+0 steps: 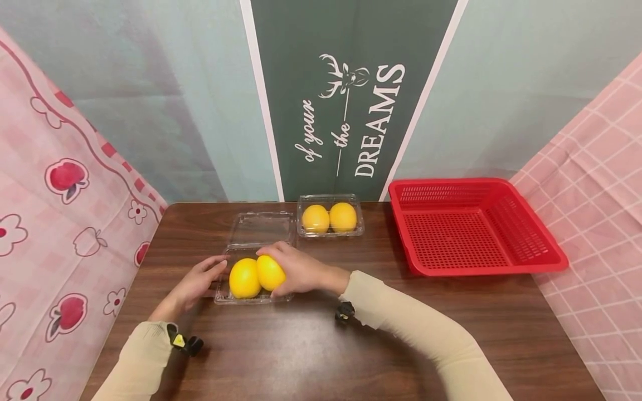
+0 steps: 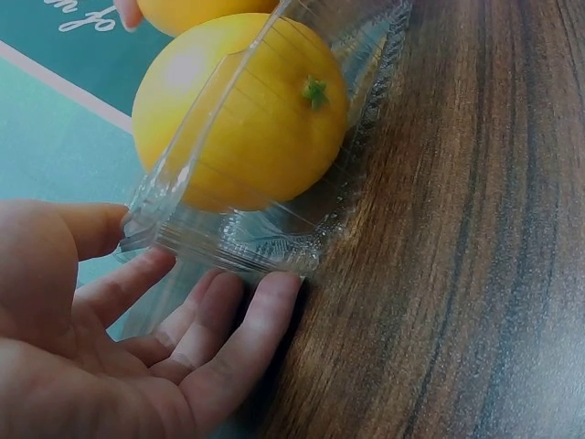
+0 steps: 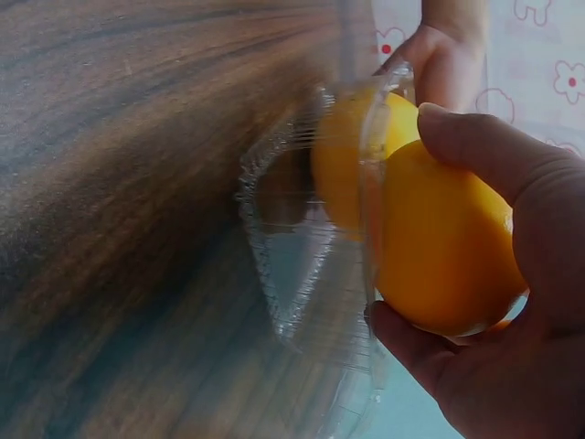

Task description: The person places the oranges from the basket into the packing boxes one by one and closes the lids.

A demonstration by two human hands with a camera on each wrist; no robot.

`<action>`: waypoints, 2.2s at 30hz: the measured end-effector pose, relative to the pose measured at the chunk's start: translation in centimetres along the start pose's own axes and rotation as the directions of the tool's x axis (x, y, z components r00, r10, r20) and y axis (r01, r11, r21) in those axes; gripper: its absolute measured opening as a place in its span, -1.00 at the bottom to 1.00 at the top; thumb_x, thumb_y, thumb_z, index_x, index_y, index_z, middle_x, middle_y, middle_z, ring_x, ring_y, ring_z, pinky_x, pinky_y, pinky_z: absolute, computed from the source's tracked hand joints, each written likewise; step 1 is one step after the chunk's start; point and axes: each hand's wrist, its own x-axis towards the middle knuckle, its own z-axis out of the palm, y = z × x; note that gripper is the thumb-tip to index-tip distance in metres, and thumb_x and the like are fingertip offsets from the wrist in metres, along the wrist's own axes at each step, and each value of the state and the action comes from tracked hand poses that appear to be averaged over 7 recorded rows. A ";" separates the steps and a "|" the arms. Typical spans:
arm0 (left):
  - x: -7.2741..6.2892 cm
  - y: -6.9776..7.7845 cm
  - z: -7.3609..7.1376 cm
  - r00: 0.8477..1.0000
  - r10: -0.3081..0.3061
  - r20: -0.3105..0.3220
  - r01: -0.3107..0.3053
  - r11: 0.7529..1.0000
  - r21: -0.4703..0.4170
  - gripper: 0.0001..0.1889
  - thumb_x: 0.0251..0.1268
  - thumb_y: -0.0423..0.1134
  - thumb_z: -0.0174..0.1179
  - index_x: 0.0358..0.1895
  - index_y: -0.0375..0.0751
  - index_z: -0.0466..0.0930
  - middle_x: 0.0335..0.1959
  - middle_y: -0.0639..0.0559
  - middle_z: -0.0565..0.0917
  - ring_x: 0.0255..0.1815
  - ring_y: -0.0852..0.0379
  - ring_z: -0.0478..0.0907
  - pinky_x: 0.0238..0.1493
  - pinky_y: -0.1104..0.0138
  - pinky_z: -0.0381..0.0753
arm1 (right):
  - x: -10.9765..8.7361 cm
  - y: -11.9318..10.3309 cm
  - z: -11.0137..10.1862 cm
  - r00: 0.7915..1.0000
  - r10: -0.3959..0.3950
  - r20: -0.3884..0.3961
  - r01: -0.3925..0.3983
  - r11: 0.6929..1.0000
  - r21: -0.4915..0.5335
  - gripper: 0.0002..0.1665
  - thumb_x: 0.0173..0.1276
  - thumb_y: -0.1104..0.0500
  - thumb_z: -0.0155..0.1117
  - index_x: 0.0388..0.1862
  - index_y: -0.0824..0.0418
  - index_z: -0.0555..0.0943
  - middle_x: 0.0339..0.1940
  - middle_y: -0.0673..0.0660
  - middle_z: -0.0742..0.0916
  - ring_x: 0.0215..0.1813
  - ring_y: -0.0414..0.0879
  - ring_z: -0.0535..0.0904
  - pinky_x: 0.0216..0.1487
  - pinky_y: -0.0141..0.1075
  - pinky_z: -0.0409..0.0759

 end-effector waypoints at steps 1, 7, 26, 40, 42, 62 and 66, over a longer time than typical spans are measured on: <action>0.0 0.0 0.0 1.000 0.001 0.001 -0.001 1.000 -0.001 -0.37 0.68 0.00 -0.10 0.55 -0.38 0.13 0.29 -0.46 0.47 0.15 -0.10 0.57 0.03 0.00 0.73 | 0.0 0.0 0.1 1.000 0.001 -0.001 -0.001 1.000 -0.006 0.16 -0.03 0.01 0.72 0.53 0.00 0.30 0.29 0.15 0.47 0.16 -0.08 0.49 0.20 -0.19 0.57; 0.0 -0.1 0.1 1.000 0.000 -0.004 0.000 1.000 -0.001 -0.36 0.67 0.04 -0.09 0.55 -0.36 0.14 0.29 -0.44 0.47 0.14 -0.07 0.57 0.04 0.01 0.73 | 0.2 0.1 0.5 1.000 0.004 -0.013 -0.005 0.999 -0.044 0.15 -0.03 -0.03 0.72 0.52 -0.03 0.31 0.28 0.14 0.47 0.16 -0.08 0.49 0.18 -0.18 0.58; -0.4 -0.4 0.2 1.000 0.003 -0.012 -0.003 1.000 0.019 -0.34 0.66 0.07 -0.09 0.54 -0.36 0.15 0.43 -0.49 0.29 0.25 -0.21 0.46 0.08 -0.05 0.70 | 0.8 -0.1 1.7 0.999 0.042 -0.010 -0.042 0.992 -0.119 0.09 -0.03 -0.10 0.69 0.46 0.04 0.35 0.19 0.16 0.52 0.09 -0.08 0.49 0.07 -0.27 0.60; -0.2 -0.9 0.2 1.000 0.011 -0.021 -0.011 1.000 0.023 -0.32 0.65 0.09 -0.08 0.54 -0.37 0.15 0.44 -0.49 0.28 0.25 -0.21 0.47 0.05 -0.02 0.72 | 1.3 -0.1 2.1 0.999 0.026 -0.033 -0.035 0.939 -0.342 0.04 -0.03 -0.17 0.66 0.41 0.03 0.39 0.14 0.14 0.56 0.07 -0.01 0.54 0.08 -0.18 0.63; -0.2 -0.9 0.2 1.000 0.012 -0.020 -0.011 1.000 0.023 -0.32 0.65 0.09 -0.09 0.54 -0.37 0.15 0.44 -0.49 0.28 0.25 -0.21 0.46 0.05 -0.02 0.72 | 1.3 0.0 2.2 0.999 0.021 -0.042 -0.035 0.932 -0.360 0.03 -0.03 -0.19 0.65 0.40 0.03 0.40 0.13 0.14 0.57 0.08 0.00 0.53 0.12 -0.16 0.61; -0.2 -0.9 0.1 1.000 0.010 -0.020 -0.010 0.999 0.030 -0.30 0.64 0.13 -0.08 0.54 -0.34 0.16 0.43 -0.47 0.28 0.21 -0.18 0.46 0.05 0.00 0.72 | 1.5 -0.1 2.8 0.998 0.040 -0.049 -0.057 0.912 -0.406 0.07 0.00 -0.26 0.61 0.43 0.08 0.38 0.17 0.15 0.53 0.21 0.03 0.42 0.25 -0.16 0.51; -0.2 -0.9 0.1 1.000 0.007 -0.027 -0.006 1.000 0.030 -0.30 0.62 0.13 -0.05 0.54 -0.32 0.18 0.44 -0.44 0.28 0.21 -0.19 0.45 0.07 0.02 0.72 | 1.5 0.0 2.9 0.998 0.034 -0.057 -0.055 0.907 -0.417 0.06 0.03 -0.33 0.57 0.42 0.12 0.43 0.19 0.16 0.51 0.20 0.02 0.38 0.24 -0.17 0.51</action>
